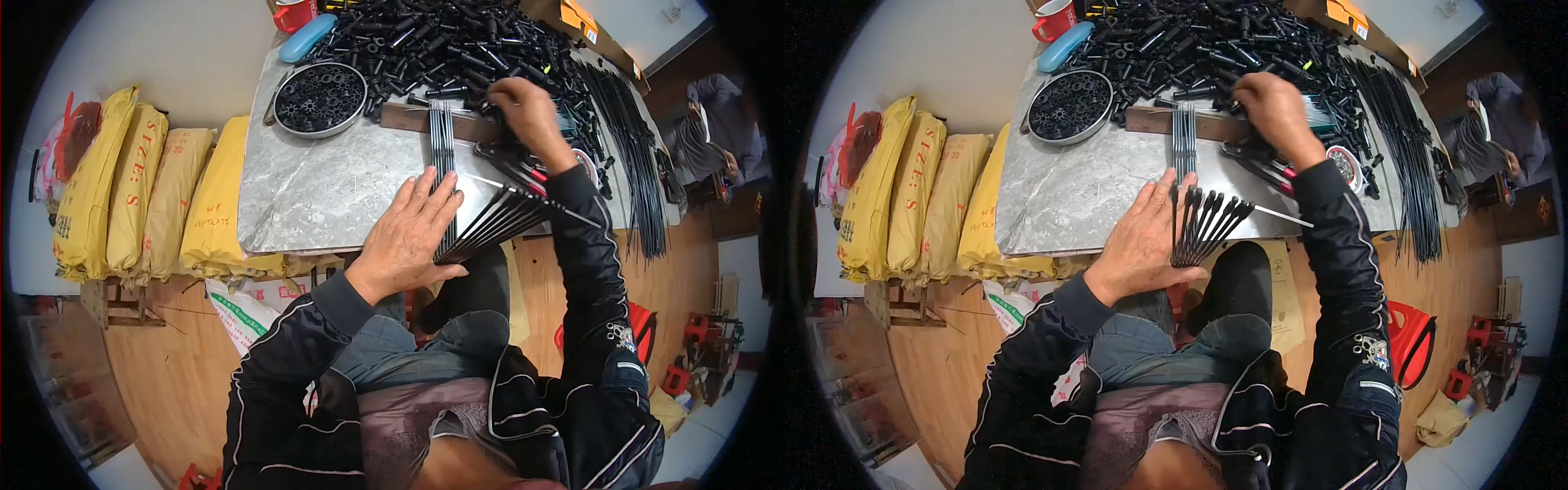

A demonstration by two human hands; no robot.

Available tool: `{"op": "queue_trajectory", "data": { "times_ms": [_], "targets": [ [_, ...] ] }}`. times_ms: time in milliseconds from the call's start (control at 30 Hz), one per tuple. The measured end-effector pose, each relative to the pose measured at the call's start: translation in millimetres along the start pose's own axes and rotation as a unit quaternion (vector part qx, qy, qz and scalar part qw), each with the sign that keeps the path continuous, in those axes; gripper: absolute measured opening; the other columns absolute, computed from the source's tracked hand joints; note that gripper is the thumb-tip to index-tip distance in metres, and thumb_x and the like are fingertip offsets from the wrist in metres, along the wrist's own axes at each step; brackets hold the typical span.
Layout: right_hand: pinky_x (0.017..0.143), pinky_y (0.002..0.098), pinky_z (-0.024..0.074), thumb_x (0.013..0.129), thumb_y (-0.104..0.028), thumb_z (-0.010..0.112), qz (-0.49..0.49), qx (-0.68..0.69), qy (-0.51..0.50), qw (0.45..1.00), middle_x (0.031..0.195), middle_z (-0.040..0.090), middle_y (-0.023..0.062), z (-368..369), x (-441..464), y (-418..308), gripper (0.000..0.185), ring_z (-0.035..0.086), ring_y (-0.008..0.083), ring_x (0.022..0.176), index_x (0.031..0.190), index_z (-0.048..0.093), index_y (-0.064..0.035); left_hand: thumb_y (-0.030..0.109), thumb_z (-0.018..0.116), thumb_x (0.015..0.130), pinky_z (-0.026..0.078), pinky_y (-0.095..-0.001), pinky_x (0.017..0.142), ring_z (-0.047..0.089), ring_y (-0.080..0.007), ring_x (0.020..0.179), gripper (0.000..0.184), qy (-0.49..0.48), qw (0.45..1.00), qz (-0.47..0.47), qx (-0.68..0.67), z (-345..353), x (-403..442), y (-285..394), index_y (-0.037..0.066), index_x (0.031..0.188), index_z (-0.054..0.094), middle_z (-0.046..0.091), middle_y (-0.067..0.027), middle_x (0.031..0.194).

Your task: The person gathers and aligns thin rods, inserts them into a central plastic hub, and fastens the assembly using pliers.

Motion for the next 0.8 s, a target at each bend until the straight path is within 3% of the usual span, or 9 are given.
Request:
{"op": "queue_trajectory", "data": {
  "times_ms": [67, 133, 200, 300, 433, 533, 667, 800],
  "targets": [
    [0.070, 0.0325, 0.0501, 0.085, -0.018, 0.063, 0.102, -0.064, 0.015, 0.993, 0.085, 0.069, 0.0116, -30, -9, 42, 0.017, 0.066, 0.0249, 0.076, 0.095, 0.069, -0.0052, 0.046, 0.080, 0.064, 0.026, -0.0482, 0.112, 0.027, -0.0401, 0.137, 0.092, -0.005, 1.000, 0.002, -0.010, 1, 0, 2, -0.001, 0.134, 0.043, 0.033, -0.0204, 0.146],
    [0.069, 0.0324, 0.0501, 0.085, -0.019, 0.064, 0.166, -0.112, -0.039, 0.979, 0.085, 0.070, 0.0101, -42, -20, 75, 0.016, 0.067, 0.0234, 0.075, 0.096, 0.070, -0.0080, 0.047, 0.080, 0.064, 0.025, -0.0479, 0.112, 0.027, -0.0398, 0.137, 0.093, -0.024, 1.000, 0.000, -0.013, 4, -1, 2, -0.001, 0.135, 0.042, 0.033, -0.0198, 0.146],
    [0.070, 0.0331, 0.0501, 0.083, -0.018, 0.065, 0.171, -0.127, -0.058, 0.975, 0.086, 0.069, 0.0085, -39, -28, 92, 0.016, 0.066, 0.0242, 0.077, 0.094, 0.070, -0.0090, 0.048, 0.080, 0.065, 0.024, -0.0480, 0.113, 0.026, -0.0397, 0.138, 0.094, -0.026, 1.000, 0.004, -0.011, 6, -1, 2, -0.001, 0.136, 0.041, 0.033, -0.0194, 0.146],
    [0.071, 0.0352, 0.0497, 0.079, -0.017, 0.065, 0.060, -0.172, -0.050, 0.982, 0.085, 0.063, 0.0077, -33, -25, 76, 0.012, 0.064, 0.0270, 0.081, 0.087, 0.068, -0.0074, 0.048, 0.080, 0.063, 0.026, -0.0500, 0.111, 0.031, -0.0416, 0.135, 0.091, -0.023, 1.000, 0.013, 0.004, 4, -1, 5, 0.001, 0.132, 0.045, 0.035, -0.0206, 0.144],
    [0.072, 0.0396, 0.0493, 0.079, -0.017, 0.061, 0.019, -0.190, -0.022, 0.981, 0.083, 0.063, 0.0071, -44, -22, 68, 0.010, 0.062, 0.0291, 0.083, 0.081, 0.067, -0.0094, 0.049, 0.080, 0.062, 0.026, -0.0494, 0.111, 0.031, -0.0406, 0.135, 0.092, -0.032, 0.999, 0.015, 0.012, 6, -1, 6, 0.001, 0.132, 0.045, 0.035, -0.0193, 0.145],
    [0.071, 0.0393, 0.0493, 0.079, -0.018, 0.061, 0.034, -0.169, 0.014, 0.985, 0.083, 0.063, 0.0071, -52, -23, 78, 0.011, 0.063, 0.0291, 0.083, 0.082, 0.066, -0.0091, 0.050, 0.080, 0.062, 0.025, -0.0491, 0.111, 0.031, -0.0404, 0.135, 0.093, -0.027, 0.999, 0.018, 0.010, 6, -1, 6, 0.001, 0.132, 0.045, 0.036, -0.0195, 0.145],
    [0.074, 0.0386, 0.0491, 0.080, -0.017, 0.062, 0.013, -0.152, -0.060, 0.986, 0.086, 0.063, 0.0073, -26, -22, 67, 0.011, 0.062, 0.0276, 0.086, 0.085, 0.067, -0.0089, 0.052, 0.080, 0.062, 0.026, -0.0490, 0.111, 0.031, -0.0402, 0.135, 0.094, -0.031, 0.999, 0.017, 0.019, 6, 1, 7, 0.001, 0.133, 0.045, 0.037, -0.0196, 0.144],
    [0.073, 0.0387, 0.0501, 0.079, -0.018, 0.066, -0.009, -0.196, -0.032, 0.980, 0.087, 0.064, 0.0060, -33, -18, 65, 0.011, 0.062, 0.0265, 0.085, 0.087, 0.069, -0.0102, 0.054, 0.080, 0.061, 0.026, -0.0493, 0.111, 0.032, -0.0402, 0.135, 0.095, -0.035, 0.999, 0.009, 0.027, 8, 1, 6, 0.002, 0.133, 0.045, 0.038, -0.0201, 0.144]
  ]
}}
Point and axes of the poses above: each hand's wrist, its own x-axis towards the middle knuckle, its own z-axis out of the palm, y = z × x, the point moved 10 cm from there along x, towards the middle knuckle
